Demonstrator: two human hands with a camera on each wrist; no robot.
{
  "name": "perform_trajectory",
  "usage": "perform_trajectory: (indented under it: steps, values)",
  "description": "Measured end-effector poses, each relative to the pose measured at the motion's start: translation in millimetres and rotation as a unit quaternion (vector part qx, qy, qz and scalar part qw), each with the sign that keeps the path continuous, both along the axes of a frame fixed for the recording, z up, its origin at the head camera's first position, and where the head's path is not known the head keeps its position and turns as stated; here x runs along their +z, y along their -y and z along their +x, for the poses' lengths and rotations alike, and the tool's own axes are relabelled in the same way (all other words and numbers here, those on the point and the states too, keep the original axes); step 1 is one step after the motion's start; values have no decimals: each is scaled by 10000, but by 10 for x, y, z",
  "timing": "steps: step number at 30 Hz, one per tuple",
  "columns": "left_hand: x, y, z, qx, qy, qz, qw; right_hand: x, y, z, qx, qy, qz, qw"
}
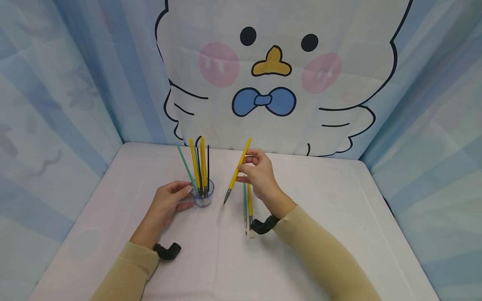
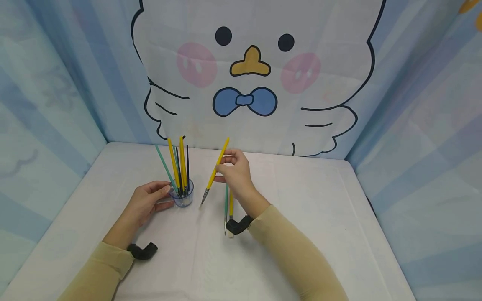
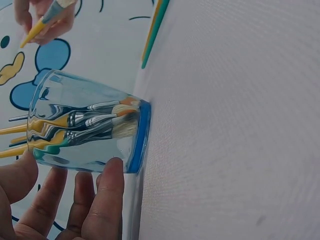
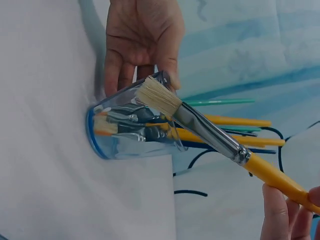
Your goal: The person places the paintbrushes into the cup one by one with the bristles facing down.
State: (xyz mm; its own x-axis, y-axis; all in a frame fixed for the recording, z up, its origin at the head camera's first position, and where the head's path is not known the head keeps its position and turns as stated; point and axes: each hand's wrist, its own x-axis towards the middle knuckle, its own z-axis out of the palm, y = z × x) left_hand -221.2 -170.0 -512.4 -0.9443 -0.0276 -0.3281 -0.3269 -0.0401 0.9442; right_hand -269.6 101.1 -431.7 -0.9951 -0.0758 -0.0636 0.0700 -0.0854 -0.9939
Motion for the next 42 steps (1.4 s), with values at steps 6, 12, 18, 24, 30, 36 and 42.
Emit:
perform_trajectory:
  steps: [6, 12, 18, 24, 30, 36, 42]
  values:
    - [5, -5, 2, 6, 28, -42, 10000, 53, 94, 12, -69, -143, -266, 9995]
    - [2, 0, 6, -6, -1, -47, 10000, 66, 194, 10, -204, -179, -462, 9986]
    - [2, 2, 5, -39, -34, -46, 10000, 56, 285, -20, -320, -348, -560, 9973]
    - [8, -2, 3, -35, -4, -58, 10000, 25, 352, -49, -336, -570, -445, 9968]
    - [13, -1, 3, -37, 10, -58, 10000, -16, 419, -59, -91, -854, -354, 9957]
    - [16, -1, 2, -39, -5, -54, 10000, -78, 488, -61, 53, -1038, 23, 9946]
    - [20, -4, 5, -44, -7, -89, 10000, -143, 535, -75, 170, -1073, 329, 9935]
